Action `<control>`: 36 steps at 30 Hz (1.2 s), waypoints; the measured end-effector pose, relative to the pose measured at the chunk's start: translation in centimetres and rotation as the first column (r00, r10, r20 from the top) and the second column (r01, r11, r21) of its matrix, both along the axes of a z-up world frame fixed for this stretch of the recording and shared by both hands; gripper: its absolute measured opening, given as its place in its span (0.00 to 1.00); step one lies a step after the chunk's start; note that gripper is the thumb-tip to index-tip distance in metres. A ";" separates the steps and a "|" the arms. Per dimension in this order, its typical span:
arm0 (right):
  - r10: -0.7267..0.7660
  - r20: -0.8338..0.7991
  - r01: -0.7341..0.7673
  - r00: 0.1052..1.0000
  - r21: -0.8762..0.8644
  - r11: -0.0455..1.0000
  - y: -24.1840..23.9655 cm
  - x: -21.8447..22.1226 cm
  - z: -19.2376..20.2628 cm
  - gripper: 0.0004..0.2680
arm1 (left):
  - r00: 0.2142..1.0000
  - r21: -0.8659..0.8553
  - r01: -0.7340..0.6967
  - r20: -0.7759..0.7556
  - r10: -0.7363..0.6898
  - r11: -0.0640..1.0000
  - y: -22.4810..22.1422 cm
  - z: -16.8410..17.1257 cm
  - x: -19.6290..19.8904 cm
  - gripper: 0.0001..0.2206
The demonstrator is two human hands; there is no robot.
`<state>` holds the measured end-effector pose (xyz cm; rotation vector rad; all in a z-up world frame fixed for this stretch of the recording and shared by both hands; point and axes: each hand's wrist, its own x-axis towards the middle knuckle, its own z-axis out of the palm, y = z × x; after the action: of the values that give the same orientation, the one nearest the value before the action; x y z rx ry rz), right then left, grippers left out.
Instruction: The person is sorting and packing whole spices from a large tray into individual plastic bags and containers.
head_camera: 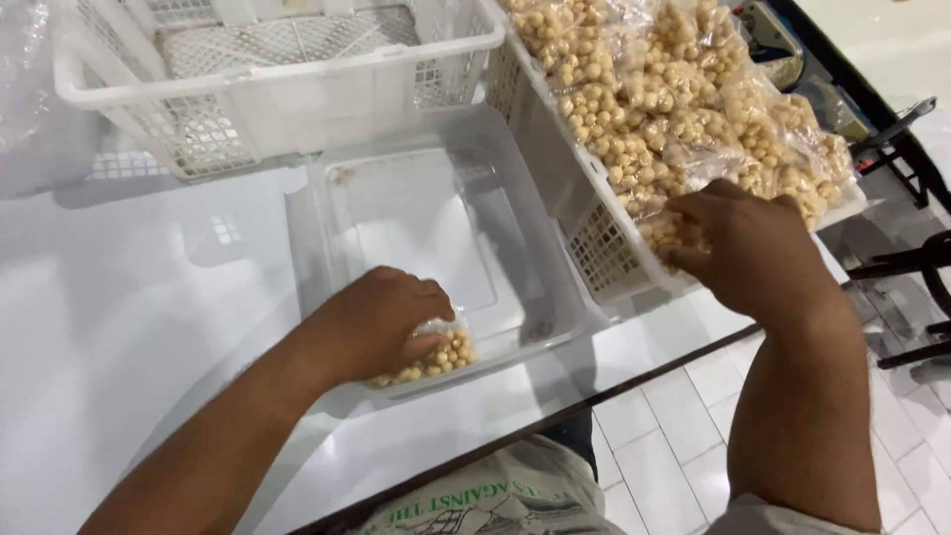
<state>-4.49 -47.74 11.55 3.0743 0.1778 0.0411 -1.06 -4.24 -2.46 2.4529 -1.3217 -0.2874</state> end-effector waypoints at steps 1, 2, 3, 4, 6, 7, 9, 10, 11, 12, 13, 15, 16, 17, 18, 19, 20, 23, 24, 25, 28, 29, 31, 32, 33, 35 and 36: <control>-0.001 -0.007 0.001 1.000 0.000 1.000 0.0 -0.8 0.1 0.22 | 1.000 0.000 0.001 -0.007 -0.001 1.000 0.1 0.1 -0.2 0.16; 0.048 0.113 -0.053 0.992 0.034 0.998 0.1 -1.5 0.3 0.16 | 0.999 -0.029 -0.047 -0.023 0.047 0.998 0.3 0.3 -0.3 0.16; 0.095 0.247 -0.113 0.964 0.060 0.992 0.2 -1.6 0.7 0.10 | 0.995 -0.059 -0.099 -0.027 0.098 0.993 0.5 0.7 0.2 0.16; 0.099 0.255 -0.118 0.962 0.059 0.991 1.4 -2.2 1.1 0.10 | 0.995 -0.060 -0.102 -0.018 0.101 0.993 0.5 0.9 0.5 0.16; 0.110 0.487 -0.288 0.867 0.308 0.907 3.7 -3.9 1.3 0.12 | 0.991 -0.086 -0.130 0.032 0.133 0.988 0.7 0.8 0.6 0.14; 0.108 0.470 -0.280 0.876 0.314 0.907 5.2 -3.9 0.6 0.12 | 0.991 -0.083 -0.130 0.013 0.132 0.988 0.7 0.7 0.3 0.14; 0.285 0.403 -0.480 0.869 0.550 0.683 8.2 -3.5 -0.5 0.13 | 0.981 -0.155 -0.174 0.054 0.184 0.972 0.6 0.7 0.6 0.16; 0.283 0.406 -0.480 0.869 0.550 0.684 9.6 -2.8 -1.7 0.13 | 0.982 -0.154 -0.171 0.057 0.182 0.973 0.4 0.7 0.6 0.16; 0.272 0.176 -0.323 0.946 0.589 0.741 11.1 -2.3 -3.1 0.09 | 0.981 -0.160 -0.159 0.087 0.174 0.974 0.2 0.6 0.3 0.15; 0.244 -0.064 -0.161 0.968 0.588 0.792 12.6 -1.8 -4.4 0.07 | 0.979 -0.166 -0.146 0.117 0.167 0.975 0.1 0.6 0.0 0.15; 0.243 -0.070 -0.156 0.968 0.590 0.792 13.6 -1.1 -5.7 0.07 | 0.980 -0.164 -0.145 0.111 0.165 0.976 -0.2 0.7 -0.2 0.15; 0.111 -0.501 0.057 0.858 0.308 0.950 15.6 0.6 -7.9 0.17 | 0.986 -0.243 -0.095 0.111 0.125 0.966 -0.7 1.1 -0.6 0.17; 0.114 -0.500 0.052 0.859 0.306 0.951 15.1 0.4 -8.2 0.17 | 0.985 -0.245 -0.099 0.113 0.129 0.964 -1.2 1.3 -0.9 0.17; 0.199 -0.441 -0.049 0.875 0.328 0.943 14.7 0.4 -8.5 0.15 | 0.997 -0.210 -0.063 0.023 0.069 0.976 -1.7 1.7 -1.1 0.20; 0.283 -0.379 -0.150 0.881 0.343 0.927 14.2 0.3 -8.8 0.15 | 0.997 -0.179 -0.023 -0.070 0.011 0.984 -2.2 2.0 -1.3 0.24; 0.284 -0.376 -0.152 0.882 0.344 0.927 13.5 -0.4 -6.7 0.15 | 0.998 -0.178 -0.023 -0.067 0.012 0.984 -2.4 2.3 -1.8 0.24; 0.321 -0.239 -0.162 0.916 0.512 0.844 12.8 -1.1 -4.6 0.14 | 0.993 -0.153 0.030 -0.110 -0.047 0.988 -2.6 2.6 -2.3 0.26; 0.219 0.042 -0.197 0.975 0.617 0.762 8.0 -3.1 -1.2 0.13 | 0.973 -0.069 0.128 -0.182 -0.138 0.989 -3.5 0.8 -2.8 0.36; 0.114 0.187 -0.202 0.976 0.571 0.796 6.0 -3.6 -0.5 0.12 | 0.964 -0.007 0.166 -0.208 -0.164 0.986 -3.9 -0.2 -2.8 0.42; 0.111 0.183 -0.198 0.977 0.572 0.796 4.8 -3.6 0.2 0.12 | 0.963 -0.008 0.169 -0.211 -0.166 0.986 -3.7 -0.4 -2.7 0.42; -0.259 0.174 0.196 0.950 0.314 0.929 1.0 -3.1 1.3 0.13 | 0.970 -0.055 0.177 -0.159 -0.184 0.983 -3.6 -0.8 -2.6 0.39; -0.315 0.108 0.282 0.943 0.247 0.927 -0.1 -2.6 1.1 0.18 | 0.971 -0.064 0.186 -0.142 -0.193 0.980 -3.6 -0.8 -2.6 0.39; -0.376 0.042 0.364 0.926 0.172 0.915 -1.9 -1.6 -0.1 0.23 | 0.970 -0.074 0.196 -0.129 -0.204 0.978 -3.4 -0.3 -2.4 0.38; -0.311 0.098 0.292 0.945 0.169 0.941 -2.6 -1.2 -1.1 0.19 | 0.970 -0.072 0.168 -0.167 -0.178 0.983 -3.2 0.1 -2.3 0.39; -0.241 0.153 0.217 0.958 0.161 0.963 -3.2 -0.8 -2.1 0.15 | 0.967 -0.069 0.137 -0.206 -0.149 0.988 -3.0 0.6 -2.3 0.39; -0.224 0.239 0.149 0.945 0.294 0.944 -2.4 -2.3 -1.5 0.10 | 0.974 -0.095 0.086 -0.199 -0.104 0.992 -2.1 1.3 -2.0 0.37; -0.221 0.329 0.068 0.918 0.418 0.906 -2.0 -2.9 -1.2 0.07 | 0.980 -0.119 0.038 -0.187 -0.060 0.992 -1.7 1.8 -1.6 0.35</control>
<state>-7.34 -49.79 10.32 3.3856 -0.0997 0.7365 -2.67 -5.96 -0.68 2.2384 -1.2805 -0.4343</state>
